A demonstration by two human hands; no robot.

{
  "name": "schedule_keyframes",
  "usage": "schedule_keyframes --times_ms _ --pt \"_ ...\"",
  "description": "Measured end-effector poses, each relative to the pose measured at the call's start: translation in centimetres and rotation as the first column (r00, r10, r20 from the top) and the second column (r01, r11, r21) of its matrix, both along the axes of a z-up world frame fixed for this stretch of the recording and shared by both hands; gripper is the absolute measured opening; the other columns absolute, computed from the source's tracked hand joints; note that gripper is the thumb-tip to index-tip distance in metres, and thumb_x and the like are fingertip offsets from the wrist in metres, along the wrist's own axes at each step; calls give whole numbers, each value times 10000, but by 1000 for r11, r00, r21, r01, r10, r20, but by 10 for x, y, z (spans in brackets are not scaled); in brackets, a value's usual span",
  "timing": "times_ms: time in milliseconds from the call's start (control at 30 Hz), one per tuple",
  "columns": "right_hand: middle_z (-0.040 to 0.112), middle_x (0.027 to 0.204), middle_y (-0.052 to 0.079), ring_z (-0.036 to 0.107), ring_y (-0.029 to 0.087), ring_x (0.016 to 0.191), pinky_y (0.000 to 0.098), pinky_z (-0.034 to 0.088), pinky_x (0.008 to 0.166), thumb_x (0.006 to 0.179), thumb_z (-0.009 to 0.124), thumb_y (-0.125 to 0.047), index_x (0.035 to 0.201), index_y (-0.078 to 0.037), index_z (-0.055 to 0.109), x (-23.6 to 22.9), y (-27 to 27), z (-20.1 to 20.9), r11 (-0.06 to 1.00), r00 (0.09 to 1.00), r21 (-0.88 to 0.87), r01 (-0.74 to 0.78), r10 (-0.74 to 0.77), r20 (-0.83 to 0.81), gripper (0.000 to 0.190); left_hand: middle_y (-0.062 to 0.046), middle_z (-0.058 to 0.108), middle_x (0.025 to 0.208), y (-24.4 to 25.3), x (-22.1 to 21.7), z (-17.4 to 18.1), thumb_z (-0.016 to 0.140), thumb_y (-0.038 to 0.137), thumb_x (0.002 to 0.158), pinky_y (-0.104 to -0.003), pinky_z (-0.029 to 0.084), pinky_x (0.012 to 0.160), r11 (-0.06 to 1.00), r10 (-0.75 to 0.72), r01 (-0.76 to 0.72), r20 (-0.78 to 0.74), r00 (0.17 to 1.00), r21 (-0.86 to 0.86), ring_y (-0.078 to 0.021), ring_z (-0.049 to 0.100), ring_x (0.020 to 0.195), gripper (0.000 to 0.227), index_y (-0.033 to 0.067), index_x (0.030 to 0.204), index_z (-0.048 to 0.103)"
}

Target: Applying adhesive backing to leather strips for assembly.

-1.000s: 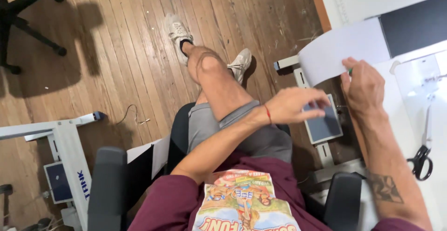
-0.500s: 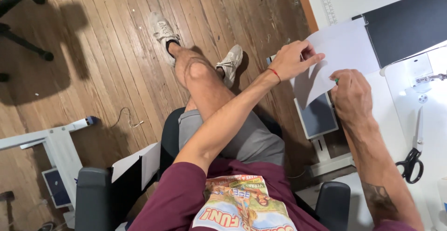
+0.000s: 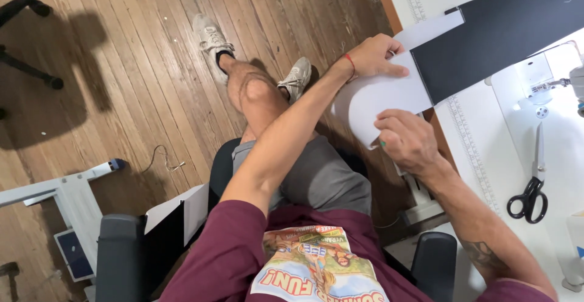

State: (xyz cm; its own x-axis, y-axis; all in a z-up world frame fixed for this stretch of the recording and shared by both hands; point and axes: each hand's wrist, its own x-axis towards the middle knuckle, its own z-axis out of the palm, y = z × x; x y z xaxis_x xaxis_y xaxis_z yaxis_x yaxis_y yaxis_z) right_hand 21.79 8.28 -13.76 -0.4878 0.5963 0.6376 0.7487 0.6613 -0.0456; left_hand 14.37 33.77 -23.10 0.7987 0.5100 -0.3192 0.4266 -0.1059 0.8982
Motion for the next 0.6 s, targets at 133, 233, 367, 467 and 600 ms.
schedule_keyframes --times_ms 133,233,367,467,600 --pt "731 1228 238 759 492 1087 512 633 804 1241 611 -270 1053 13 525 -28 9 66 961 999 -272 -41 38 -19 351 66 901 846 -6 -35 39 983 613 804 -343 695 843 998 -24 19 73 997 62 -158 904 931 352 405 1070 884" --pt "685 1322 313 707 496 1322 546 610 1102 1043 843 -260 1068 141 578 -17 12 104 857 998 -511 -58 33 -58 482 -94 862 933 -25 -87 106 882 476 911 -500 592 820 978 -84 37 222 971 205 -321 834 917 302 233 1077 814" --pt "659 1546 260 626 377 1372 460 445 1110 903 1016 -283 1386 41 466 13 44 141 850 918 -525 -45 -172 -358 800 58 641 820 -48 -145 192 707 297 949 -333 467 732 913 -198 49 337 920 405 -140 551 734 103 209 969 658" --pt "607 1603 259 588 413 1453 585 345 1227 877 998 -356 1482 57 351 6 71 167 850 959 -520 -81 -75 -273 977 31 622 808 -53 -179 235 708 287 971 -354 449 714 854 -248 31 353 902 520 -164 519 698 123 178 1010 668" --pt "726 1152 165 708 252 1200 636 394 1536 988 861 -65 1162 -104 249 -17 92 162 677 798 -590 -440 -6 -603 637 60 778 887 -58 -237 274 765 332 961 -348 529 762 787 -213 -9 286 934 616 -150 698 758 179 210 1092 758"
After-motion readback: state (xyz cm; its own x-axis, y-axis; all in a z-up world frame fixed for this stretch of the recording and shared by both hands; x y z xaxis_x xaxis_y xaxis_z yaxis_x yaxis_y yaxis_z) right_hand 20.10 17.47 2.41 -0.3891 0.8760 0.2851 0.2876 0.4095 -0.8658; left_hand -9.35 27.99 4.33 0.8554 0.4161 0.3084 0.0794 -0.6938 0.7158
